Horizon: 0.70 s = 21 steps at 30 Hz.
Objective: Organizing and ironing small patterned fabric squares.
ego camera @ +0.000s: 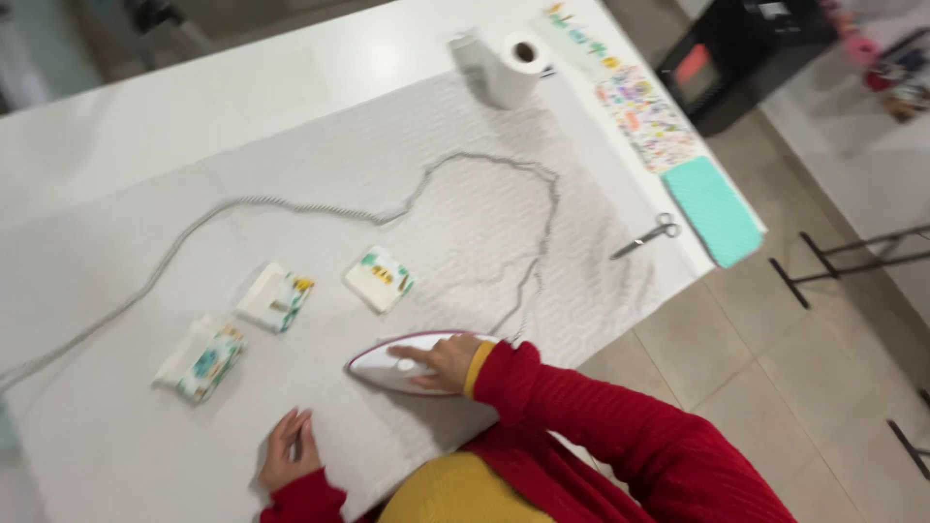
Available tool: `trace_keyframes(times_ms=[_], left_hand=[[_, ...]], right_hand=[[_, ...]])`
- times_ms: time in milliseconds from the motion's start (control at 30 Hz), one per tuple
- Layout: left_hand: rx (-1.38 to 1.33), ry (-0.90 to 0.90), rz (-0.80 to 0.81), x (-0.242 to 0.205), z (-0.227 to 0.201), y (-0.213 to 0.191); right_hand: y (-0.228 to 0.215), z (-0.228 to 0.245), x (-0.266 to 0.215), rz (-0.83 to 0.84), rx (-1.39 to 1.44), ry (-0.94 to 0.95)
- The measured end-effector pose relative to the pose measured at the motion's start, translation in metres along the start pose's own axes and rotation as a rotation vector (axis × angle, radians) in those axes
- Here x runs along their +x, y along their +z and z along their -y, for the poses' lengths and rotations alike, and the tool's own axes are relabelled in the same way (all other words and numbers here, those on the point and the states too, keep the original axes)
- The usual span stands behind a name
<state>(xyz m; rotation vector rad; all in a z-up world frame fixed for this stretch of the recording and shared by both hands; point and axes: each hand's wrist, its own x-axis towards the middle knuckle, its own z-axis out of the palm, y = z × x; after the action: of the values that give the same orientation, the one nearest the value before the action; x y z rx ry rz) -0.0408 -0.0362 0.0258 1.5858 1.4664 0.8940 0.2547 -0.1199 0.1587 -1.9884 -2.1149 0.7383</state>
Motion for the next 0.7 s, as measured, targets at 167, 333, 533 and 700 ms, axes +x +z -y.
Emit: trace_keyframes(times_ms=[167, 333, 533, 700], left_hand=[[-0.057, 0.063, 0.009, -0.002, 0.0, -0.006], [0.001, 0.083, -0.003, -0.001, -0.003, -0.008], [0.045, 0.054, 0.019, 0.001, -0.005, -0.011], [-0.002, 0.03, 0.028, 0.001, -0.005, -0.011]], right_hand=[[-0.002, 0.005, 0.002, 0.081, -0.009, 0.113], [0.012, -0.003, 0.002, -0.023, -0.027, 0.031], [-0.006, 0.011, 0.01, 0.112, -0.029, 0.203], [0.016, -0.011, 0.011, 0.062, 0.017, 0.064]])
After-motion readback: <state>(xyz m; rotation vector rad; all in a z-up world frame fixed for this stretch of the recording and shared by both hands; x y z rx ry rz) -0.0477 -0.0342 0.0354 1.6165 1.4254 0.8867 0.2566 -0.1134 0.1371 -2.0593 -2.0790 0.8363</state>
